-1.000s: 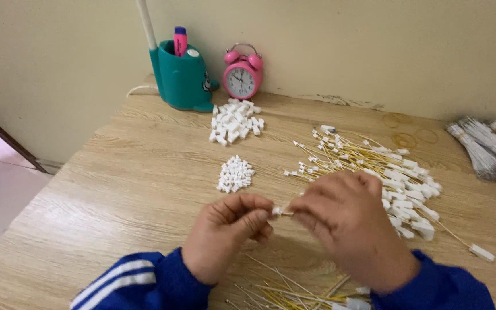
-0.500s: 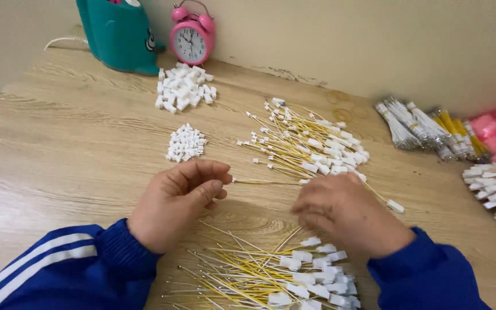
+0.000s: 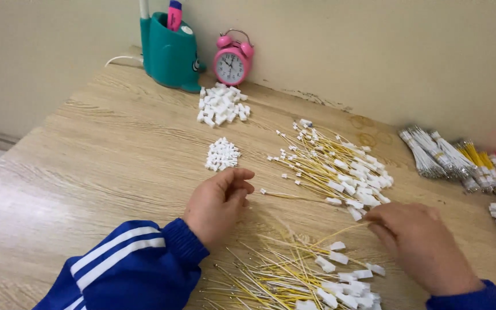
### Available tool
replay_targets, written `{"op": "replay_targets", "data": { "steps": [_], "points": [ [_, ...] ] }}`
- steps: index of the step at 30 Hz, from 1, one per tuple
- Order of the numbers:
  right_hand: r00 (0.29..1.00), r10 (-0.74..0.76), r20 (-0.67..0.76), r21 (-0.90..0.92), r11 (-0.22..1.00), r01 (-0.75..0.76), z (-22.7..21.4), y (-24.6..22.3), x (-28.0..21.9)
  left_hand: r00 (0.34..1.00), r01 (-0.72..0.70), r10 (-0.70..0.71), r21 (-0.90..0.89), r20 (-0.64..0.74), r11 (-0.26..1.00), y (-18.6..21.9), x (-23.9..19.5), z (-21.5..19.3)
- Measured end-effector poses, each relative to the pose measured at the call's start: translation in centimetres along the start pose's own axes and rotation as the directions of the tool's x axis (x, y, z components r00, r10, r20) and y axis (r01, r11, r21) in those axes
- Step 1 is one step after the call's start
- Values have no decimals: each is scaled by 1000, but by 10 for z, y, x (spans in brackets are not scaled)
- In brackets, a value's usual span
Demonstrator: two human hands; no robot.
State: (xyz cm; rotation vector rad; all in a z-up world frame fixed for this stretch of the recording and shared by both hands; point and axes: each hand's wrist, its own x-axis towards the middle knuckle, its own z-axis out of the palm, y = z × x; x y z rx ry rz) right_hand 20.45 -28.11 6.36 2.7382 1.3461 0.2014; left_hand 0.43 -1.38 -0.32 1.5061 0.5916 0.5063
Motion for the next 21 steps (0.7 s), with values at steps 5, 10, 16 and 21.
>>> {"op": "replay_targets", "data": {
  "steps": [5,10,16,21],
  "points": [
    [957,-271,-103,103,954,282,1,0,-12,965,-260,245,399,90,879,-11,2,-3],
    [876,-451,-173,399,781,481,-15,-21,-21,661,-746,577,336,479,575,6,-18,1],
    [854,-230,-466,123,939,321,-41,-26,-31,430,-894,595,227,679,387,2,-32,9],
    [801,-151,-580,106,960,258,-56,-30,-25,698,-645,381,301,606,703,18,-28,3]
  ]
}}
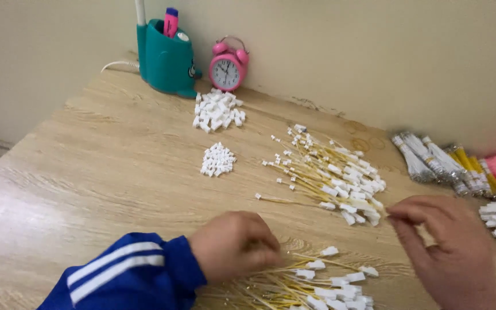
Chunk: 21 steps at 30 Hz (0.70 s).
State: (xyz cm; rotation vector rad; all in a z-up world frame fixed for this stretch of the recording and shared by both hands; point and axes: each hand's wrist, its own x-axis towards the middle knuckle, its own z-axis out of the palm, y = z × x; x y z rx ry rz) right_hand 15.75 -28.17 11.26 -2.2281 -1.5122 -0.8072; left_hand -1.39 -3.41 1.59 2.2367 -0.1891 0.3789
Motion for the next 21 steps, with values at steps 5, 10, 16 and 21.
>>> {"op": "replay_targets", "data": {
  "steps": [5,10,16,21],
  "points": [
    [990,-77,-117,175,980,96,18,-22,10,830,337,-558,-803,7,491,-3,9,-19],
    [960,-189,-205,262,935,240,31,-38,27,757,237,-644,-966,113,108,-7,10,-27],
    [945,-192,-265,316,909,273,41,-39,32,691,232,-710,-972,134,42,-17,10,-27],
    [933,-216,-287,327,894,307,48,-34,32,718,211,-687,-976,113,59,-22,7,-25]
  ]
}}
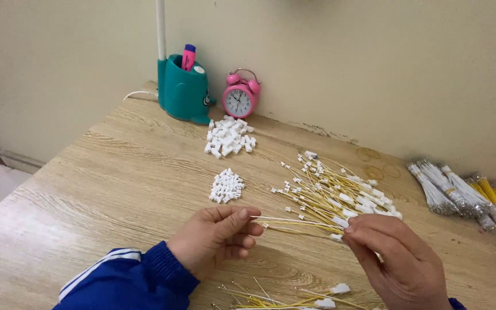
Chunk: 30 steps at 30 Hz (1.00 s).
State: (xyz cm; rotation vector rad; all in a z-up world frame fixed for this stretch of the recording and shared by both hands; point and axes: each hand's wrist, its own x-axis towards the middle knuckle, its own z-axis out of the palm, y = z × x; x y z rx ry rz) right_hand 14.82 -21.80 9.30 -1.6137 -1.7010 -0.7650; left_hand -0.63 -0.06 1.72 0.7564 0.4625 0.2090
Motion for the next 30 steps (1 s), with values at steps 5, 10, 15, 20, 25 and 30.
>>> {"op": "replay_targets", "data": {
  "steps": [5,10,15,20,25,30],
  "points": [
    [1000,-1,12,13,1000,1,3,8,-8,1000,-2,2,-11,-20,1000,-5,5,-5],
    [999,-12,49,-35,999,14,4,16,-18,999,7,-5,46,-49,999,-7,8,-9],
    [997,-12,73,-39,999,15,3,17,-20,999,-10,11,15,-46,1000,-9,9,-13],
    [999,16,46,-52,999,-13,2,14,-21,1000,1,-1,-26,12,1000,-7,4,-11],
    [999,24,21,-56,998,-22,3,10,-19,998,37,-35,-46,45,998,-7,4,-10],
    [1000,31,7,-38,999,-30,4,9,-19,998,66,-66,-35,4,997,-9,6,-11]
  ]
}}
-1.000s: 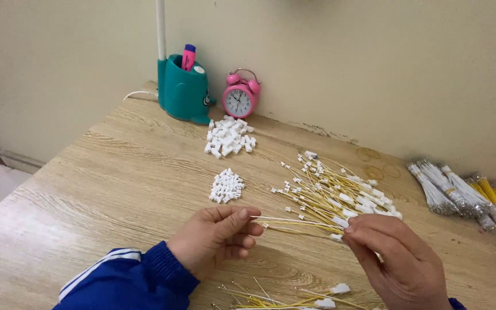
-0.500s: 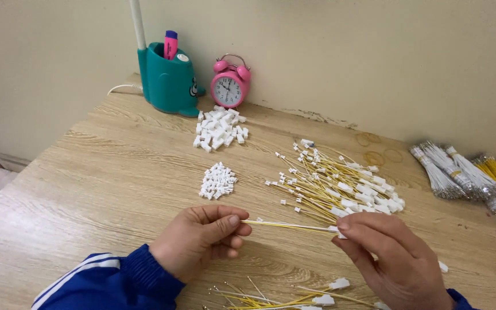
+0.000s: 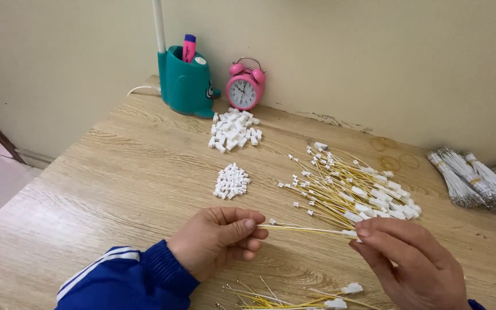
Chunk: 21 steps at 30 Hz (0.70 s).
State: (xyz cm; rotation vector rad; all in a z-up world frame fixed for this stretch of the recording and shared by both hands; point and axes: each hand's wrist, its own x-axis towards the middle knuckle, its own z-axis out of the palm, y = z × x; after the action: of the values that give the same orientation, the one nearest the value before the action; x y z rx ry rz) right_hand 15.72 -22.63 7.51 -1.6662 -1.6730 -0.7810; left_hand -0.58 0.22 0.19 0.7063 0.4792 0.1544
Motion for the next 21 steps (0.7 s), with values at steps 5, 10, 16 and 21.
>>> {"op": "replay_targets", "data": {
  "steps": [5,10,16,21],
  "points": [
    [1000,-19,17,10,1000,19,-1,-2,2,996,42,-36,67,-80,997,1,-1,3],
    [999,-34,42,29,999,32,-6,-2,4,995,35,-29,63,-99,997,0,1,4],
    [995,-64,81,63,996,59,-3,4,0,953,-208,260,292,-152,933,12,-5,11],
    [985,-50,166,68,997,39,6,16,-6,903,-336,407,364,-137,869,17,-8,13]
  ]
}}
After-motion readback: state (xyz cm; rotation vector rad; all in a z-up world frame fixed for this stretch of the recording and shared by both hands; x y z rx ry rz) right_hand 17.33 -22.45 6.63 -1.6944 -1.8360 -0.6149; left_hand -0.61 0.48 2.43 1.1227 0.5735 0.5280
